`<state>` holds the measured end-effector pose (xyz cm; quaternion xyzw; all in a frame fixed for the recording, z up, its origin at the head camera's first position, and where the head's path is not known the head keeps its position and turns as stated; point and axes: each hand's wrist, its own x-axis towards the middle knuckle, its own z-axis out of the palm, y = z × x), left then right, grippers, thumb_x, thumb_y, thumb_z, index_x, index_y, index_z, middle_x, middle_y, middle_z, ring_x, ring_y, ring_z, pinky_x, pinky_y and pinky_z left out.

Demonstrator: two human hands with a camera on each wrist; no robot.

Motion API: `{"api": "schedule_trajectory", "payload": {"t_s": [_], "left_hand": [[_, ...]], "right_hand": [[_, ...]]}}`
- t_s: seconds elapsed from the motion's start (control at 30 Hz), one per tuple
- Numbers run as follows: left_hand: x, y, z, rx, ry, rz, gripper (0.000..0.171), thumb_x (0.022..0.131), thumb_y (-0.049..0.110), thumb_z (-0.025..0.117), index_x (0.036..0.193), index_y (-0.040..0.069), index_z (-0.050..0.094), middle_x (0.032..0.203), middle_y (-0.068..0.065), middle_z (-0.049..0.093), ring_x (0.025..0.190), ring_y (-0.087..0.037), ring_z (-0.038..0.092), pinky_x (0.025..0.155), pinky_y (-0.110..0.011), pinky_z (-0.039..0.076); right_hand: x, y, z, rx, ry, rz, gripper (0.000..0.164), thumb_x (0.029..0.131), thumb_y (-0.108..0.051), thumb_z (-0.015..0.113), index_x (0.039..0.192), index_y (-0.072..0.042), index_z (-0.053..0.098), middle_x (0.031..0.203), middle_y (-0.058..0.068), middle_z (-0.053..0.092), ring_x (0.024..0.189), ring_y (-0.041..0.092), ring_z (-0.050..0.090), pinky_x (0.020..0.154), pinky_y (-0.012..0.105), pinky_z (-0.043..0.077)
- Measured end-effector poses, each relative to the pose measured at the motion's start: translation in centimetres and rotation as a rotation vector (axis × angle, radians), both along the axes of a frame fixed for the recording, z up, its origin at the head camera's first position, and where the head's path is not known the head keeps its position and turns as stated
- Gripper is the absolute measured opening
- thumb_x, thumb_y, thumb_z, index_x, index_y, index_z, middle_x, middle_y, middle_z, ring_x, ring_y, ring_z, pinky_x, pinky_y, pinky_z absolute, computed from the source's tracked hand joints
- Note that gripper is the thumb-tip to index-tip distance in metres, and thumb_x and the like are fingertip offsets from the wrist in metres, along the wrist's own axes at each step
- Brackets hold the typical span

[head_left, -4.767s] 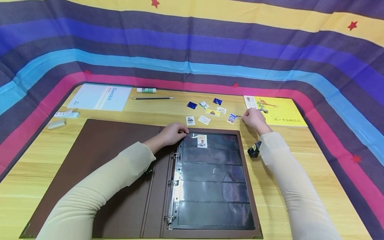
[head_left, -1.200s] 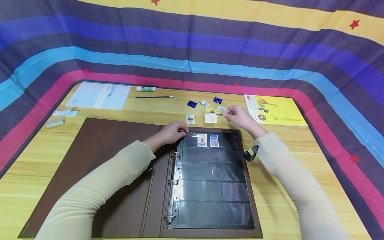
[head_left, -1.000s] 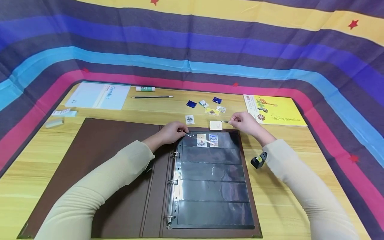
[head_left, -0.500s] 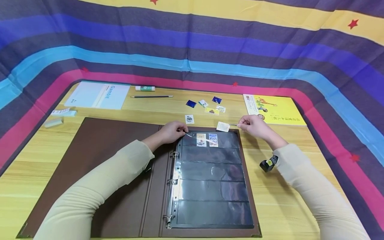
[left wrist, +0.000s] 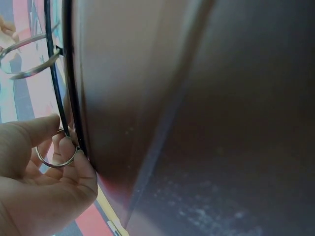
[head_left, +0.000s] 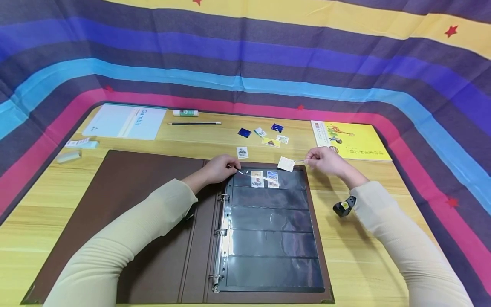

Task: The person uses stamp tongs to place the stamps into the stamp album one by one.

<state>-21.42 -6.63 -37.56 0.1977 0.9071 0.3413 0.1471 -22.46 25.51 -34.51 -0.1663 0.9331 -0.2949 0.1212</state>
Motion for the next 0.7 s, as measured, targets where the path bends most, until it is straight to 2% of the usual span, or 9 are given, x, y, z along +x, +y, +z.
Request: {"api": "schedule_trajectory", "payload": {"t_s": [0.23, 0.4, 0.53, 0.7], "left_hand": [[-0.06, 0.04, -0.12, 0.003, 0.014, -0.006, 0.012, 0.082, 0.009, 0.049, 0.089, 0.011, 0.059, 0.087, -0.001, 0.052, 0.079, -0.017, 0.044, 0.071, -0.031, 0.037], [-0.09, 0.04, -0.21, 0.005, 0.02, -0.013, 0.012, 0.082, 0.01, 0.049, 0.089, 0.011, 0.059, 0.087, -0.001, 0.052, 0.079, -0.016, 0.044, 0.071, -0.03, 0.037], [-0.13, 0.02, -0.23, 0.007, 0.015, -0.01, 0.012, 0.082, 0.01, 0.049, 0.089, 0.011, 0.059, 0.088, -0.001, 0.052, 0.079, -0.016, 0.044, 0.071, -0.03, 0.037], [-0.18, -0.02, -0.26, 0.003, 0.011, -0.008, 0.012, 0.082, 0.01, 0.049, 0.089, 0.011, 0.059, 0.088, 0.0, 0.052, 0.079, -0.016, 0.044, 0.072, -0.03, 0.037]], "right_hand": [[-0.14, -0.23, 0.22, -0.004, 0.005, 0.0, 0.018, 0.082, -0.015, 0.051, 0.077, 0.002, 0.055, 0.065, 0.017, 0.053, 0.049, 0.015, 0.04, 0.044, 0.026, 0.032], [-0.37, -0.23, 0.02, -0.016, -0.058, 0.006, 0.015, 0.081, -0.012, 0.052, 0.078, 0.002, 0.055, 0.065, 0.016, 0.052, 0.049, 0.013, 0.038, 0.044, 0.025, 0.031], [-0.52, -0.06, -0.03, 0.004, -0.093, 0.023, 0.014, 0.08, -0.012, 0.053, 0.077, 0.002, 0.054, 0.063, 0.012, 0.052, 0.048, 0.012, 0.037, 0.044, 0.025, 0.031], [-0.68, 0.06, 0.09, 0.04, -0.093, 0.084, 0.01, 0.078, -0.008, 0.054, 0.075, 0.002, 0.055, 0.058, 0.005, 0.05, 0.047, 0.011, 0.037, 0.045, 0.026, 0.031]]}}
